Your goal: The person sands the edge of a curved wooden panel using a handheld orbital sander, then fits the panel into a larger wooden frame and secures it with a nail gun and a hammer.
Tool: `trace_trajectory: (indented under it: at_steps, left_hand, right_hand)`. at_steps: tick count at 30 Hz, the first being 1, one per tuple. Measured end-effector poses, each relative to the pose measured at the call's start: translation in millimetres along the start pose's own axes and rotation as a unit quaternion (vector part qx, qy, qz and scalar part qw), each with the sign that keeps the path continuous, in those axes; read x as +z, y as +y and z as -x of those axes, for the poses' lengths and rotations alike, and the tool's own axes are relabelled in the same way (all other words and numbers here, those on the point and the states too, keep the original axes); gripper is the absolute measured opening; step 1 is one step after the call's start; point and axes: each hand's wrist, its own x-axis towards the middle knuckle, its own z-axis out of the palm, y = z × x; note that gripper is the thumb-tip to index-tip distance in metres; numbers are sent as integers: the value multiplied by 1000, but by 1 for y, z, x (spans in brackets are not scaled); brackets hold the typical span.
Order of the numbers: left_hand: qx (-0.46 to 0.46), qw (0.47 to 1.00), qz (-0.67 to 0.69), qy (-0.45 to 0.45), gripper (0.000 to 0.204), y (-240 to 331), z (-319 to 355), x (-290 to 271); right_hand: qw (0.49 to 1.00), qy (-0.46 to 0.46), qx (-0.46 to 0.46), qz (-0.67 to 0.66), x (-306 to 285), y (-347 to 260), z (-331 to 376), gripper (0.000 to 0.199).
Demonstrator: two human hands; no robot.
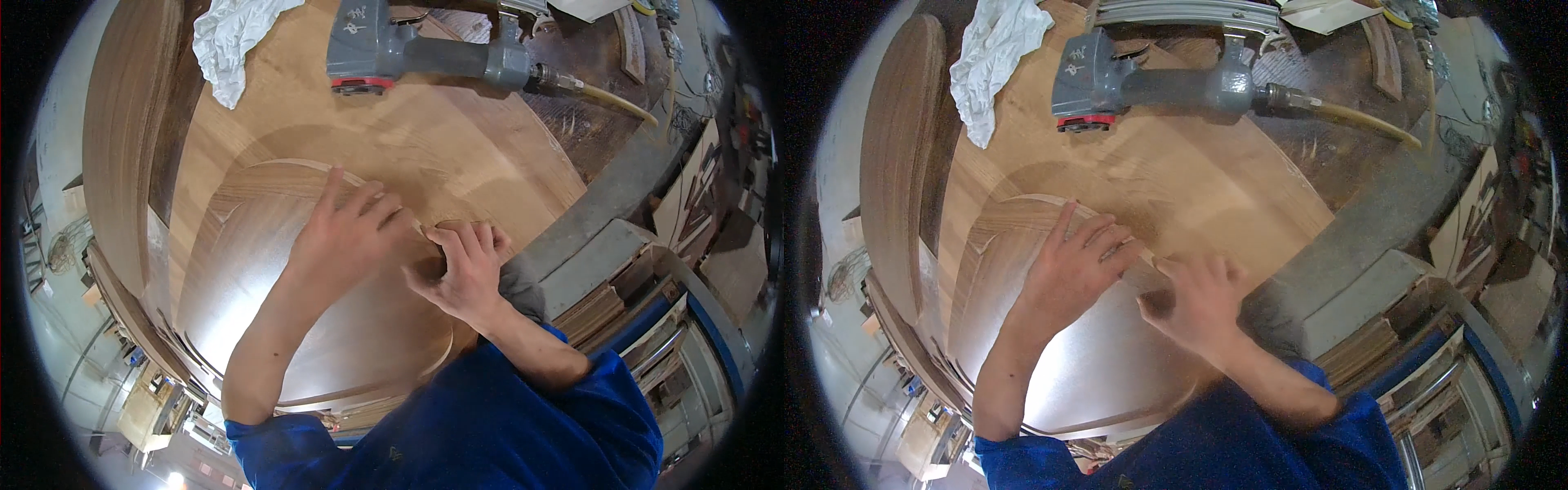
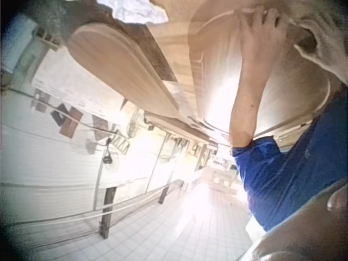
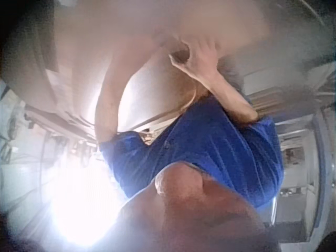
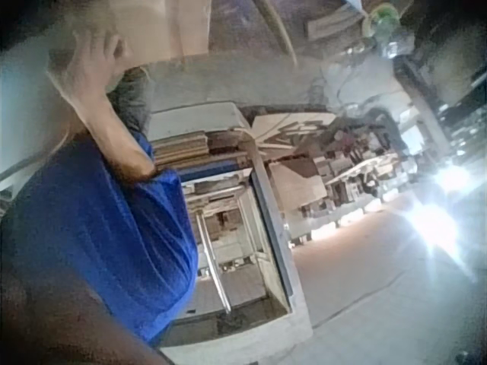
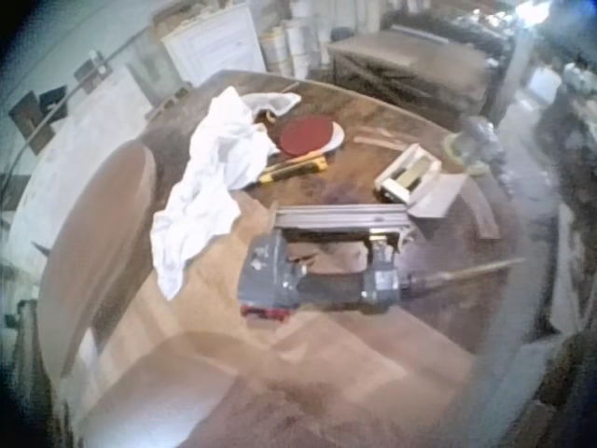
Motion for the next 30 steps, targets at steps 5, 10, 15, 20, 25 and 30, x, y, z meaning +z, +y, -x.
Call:
trace_trajectory:
  at_steps: [5,10,15,20,25,30]
  left_hand:
    - [18,1000,-8,-22,47,0,-7,-2]
    - [-13,999,37,15,34,-4,2,2]
    - [-29,996,79,22,31,-3,2,8]
    - [-58,982,70,166,43,-7,24,28]
    - [-238,929,182,218,69,-37,75,34]
    - [-456,833,204,240,70,-114,172,66]
  right_hand:
    - [1000,-3,-1,6,-3,5,1,60]
    - [999,-17,-25,-15,-4,1,-6,59]
    - [999,-15,-37,35,-6,0,-4,59]
    - [998,-32,-49,29,-4,-10,0,59]
    - [998,-48,-28,44,-1,-9,3,60]
    - [997,-40,-36,53,3,-7,7,60]
